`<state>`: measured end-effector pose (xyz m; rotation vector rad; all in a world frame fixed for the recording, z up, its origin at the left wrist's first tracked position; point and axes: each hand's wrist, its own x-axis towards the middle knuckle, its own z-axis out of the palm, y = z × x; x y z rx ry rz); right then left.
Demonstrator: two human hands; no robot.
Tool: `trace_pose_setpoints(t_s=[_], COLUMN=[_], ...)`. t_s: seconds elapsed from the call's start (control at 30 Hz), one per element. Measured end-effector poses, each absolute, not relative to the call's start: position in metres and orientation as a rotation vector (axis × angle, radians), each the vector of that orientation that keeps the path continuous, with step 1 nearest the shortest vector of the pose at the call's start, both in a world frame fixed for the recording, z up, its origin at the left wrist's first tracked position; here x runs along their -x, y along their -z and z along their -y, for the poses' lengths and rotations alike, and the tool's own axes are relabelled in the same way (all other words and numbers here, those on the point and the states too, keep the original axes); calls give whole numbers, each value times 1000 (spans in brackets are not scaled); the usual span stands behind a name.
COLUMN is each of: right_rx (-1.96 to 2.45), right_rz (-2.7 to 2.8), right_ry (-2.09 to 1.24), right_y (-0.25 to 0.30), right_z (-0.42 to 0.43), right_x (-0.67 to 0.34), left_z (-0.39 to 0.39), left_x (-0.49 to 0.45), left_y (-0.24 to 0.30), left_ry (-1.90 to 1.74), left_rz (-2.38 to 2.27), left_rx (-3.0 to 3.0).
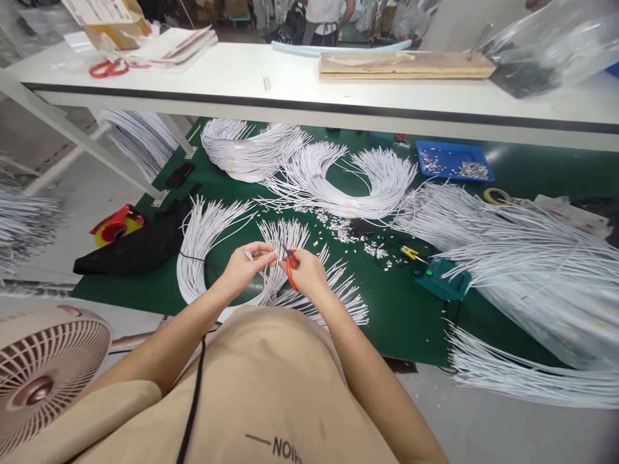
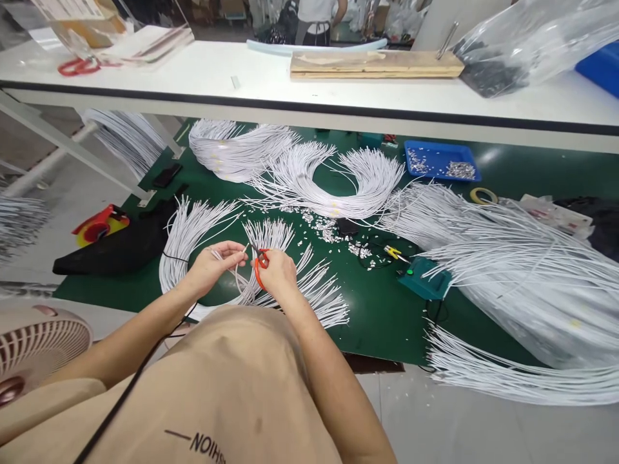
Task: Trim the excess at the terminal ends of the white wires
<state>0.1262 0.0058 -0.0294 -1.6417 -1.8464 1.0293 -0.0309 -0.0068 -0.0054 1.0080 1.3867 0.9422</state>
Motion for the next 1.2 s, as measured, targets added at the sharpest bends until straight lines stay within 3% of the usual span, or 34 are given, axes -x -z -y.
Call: trace_pose_setpoints(t_s=[0.4,0.87,1.03,1.2], right_rx=[1777,1779,1779,1409], right_rz=[2297,2271,2012,1362], right_ry=[-611,-555,-951,-1396], right_y=[15,14,21,22], right_z=[-6,1,-6,-17], right_x=[-128,-126,-133,-127], left_z=[4,6,3,3], left_x=[27,20,26,26], left_y=[3,2,5,6], left_ry=[-918,-963,-988,-986], left_rz=[-1412,-1425,-1493,-1483], left_rx=[-1118,-1090,-1168,-1188])
